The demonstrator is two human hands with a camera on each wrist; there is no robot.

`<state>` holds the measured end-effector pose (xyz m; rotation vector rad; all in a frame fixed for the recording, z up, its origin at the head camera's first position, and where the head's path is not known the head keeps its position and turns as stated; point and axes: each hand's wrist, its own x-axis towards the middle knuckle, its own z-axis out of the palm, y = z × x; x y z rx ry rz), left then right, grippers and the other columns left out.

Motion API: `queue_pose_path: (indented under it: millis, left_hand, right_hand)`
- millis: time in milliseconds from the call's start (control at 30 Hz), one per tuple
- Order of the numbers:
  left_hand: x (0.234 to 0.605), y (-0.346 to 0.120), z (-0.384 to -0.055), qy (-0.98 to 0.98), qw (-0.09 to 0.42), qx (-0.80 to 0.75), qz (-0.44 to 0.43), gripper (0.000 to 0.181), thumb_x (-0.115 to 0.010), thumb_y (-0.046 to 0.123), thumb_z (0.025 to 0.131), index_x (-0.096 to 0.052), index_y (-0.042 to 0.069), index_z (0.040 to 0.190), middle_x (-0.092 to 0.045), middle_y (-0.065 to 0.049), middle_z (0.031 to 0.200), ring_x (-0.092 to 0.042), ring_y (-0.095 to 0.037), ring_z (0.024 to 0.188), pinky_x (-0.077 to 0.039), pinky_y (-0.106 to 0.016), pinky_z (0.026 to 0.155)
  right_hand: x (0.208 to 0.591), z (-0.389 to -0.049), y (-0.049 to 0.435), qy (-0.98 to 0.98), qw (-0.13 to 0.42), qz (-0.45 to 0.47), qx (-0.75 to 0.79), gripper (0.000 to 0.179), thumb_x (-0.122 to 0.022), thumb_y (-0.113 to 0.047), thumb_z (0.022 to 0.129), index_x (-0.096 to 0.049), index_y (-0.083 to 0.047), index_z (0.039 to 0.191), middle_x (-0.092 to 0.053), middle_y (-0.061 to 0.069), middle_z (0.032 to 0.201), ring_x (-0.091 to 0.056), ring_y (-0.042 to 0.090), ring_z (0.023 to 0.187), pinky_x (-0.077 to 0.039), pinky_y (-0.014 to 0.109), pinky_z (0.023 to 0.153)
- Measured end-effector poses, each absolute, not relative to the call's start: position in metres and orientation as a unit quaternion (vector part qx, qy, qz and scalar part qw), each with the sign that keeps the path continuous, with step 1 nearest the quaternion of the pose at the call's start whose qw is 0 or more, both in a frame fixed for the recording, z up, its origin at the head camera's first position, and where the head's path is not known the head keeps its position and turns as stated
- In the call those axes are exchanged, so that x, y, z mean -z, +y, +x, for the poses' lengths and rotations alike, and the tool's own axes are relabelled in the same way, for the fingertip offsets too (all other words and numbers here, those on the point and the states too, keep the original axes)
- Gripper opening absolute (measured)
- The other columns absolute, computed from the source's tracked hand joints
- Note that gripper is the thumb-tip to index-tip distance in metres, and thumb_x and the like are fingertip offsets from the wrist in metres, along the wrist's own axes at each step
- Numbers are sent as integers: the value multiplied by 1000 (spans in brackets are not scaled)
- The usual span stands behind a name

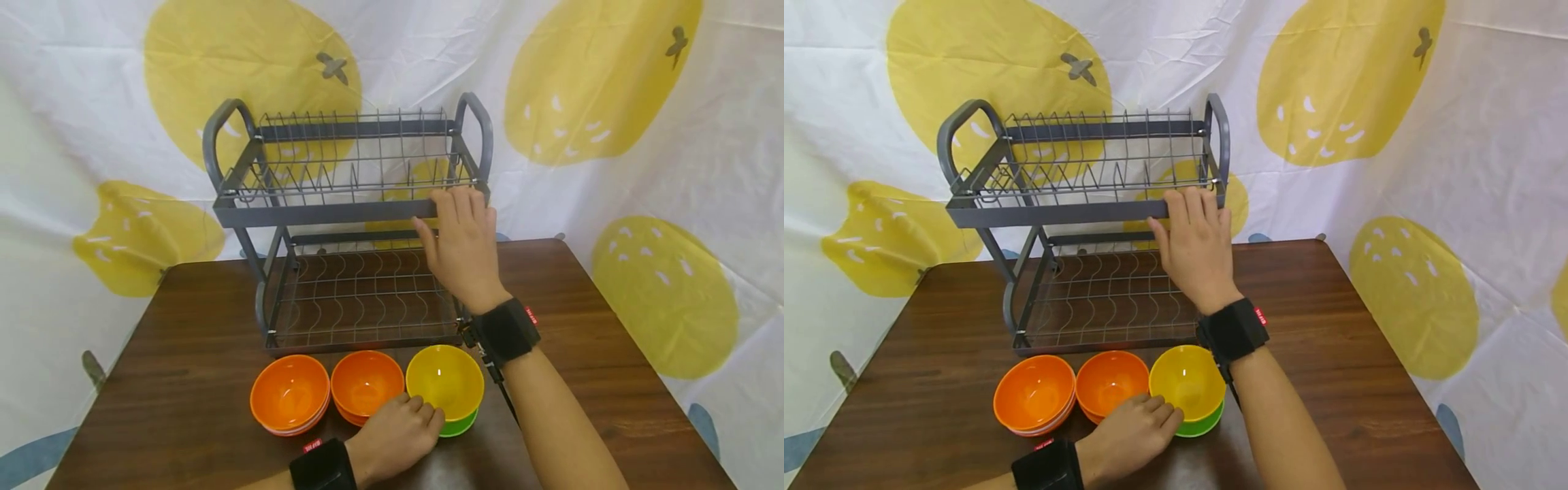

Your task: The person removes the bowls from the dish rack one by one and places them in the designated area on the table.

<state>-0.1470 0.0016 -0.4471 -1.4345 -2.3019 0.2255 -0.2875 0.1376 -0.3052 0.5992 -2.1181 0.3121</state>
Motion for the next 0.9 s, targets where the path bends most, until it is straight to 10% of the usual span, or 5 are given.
queue_pose_path:
  millis: [667, 900]
  left_hand:
    - [475, -1, -148, -823, 168, -103, -533, 13, -55, 26, 92, -62, 17, 95, -63, 7, 81, -51, -6, 68, -42, -19, 59]
    - [472, -5, -142, -835, 197, -80, -508, 26, -54, 27, 92, -60, 15, 115, -65, 4, 98, -54, -11, 84, -44, -25, 72]
  right_hand:
    - [306, -287, 138, -855, 437, 249, -129, 40, -49, -36, 94, -47, -4, 117, -46, 12, 103, -38, 31, 99, -32, 44, 71]
    - [307, -287, 140, -851, 442, 257, -122, 39, -49, -35, 94, -46, -3, 116, -46, 14, 102, -38, 31, 98, -33, 43, 71]
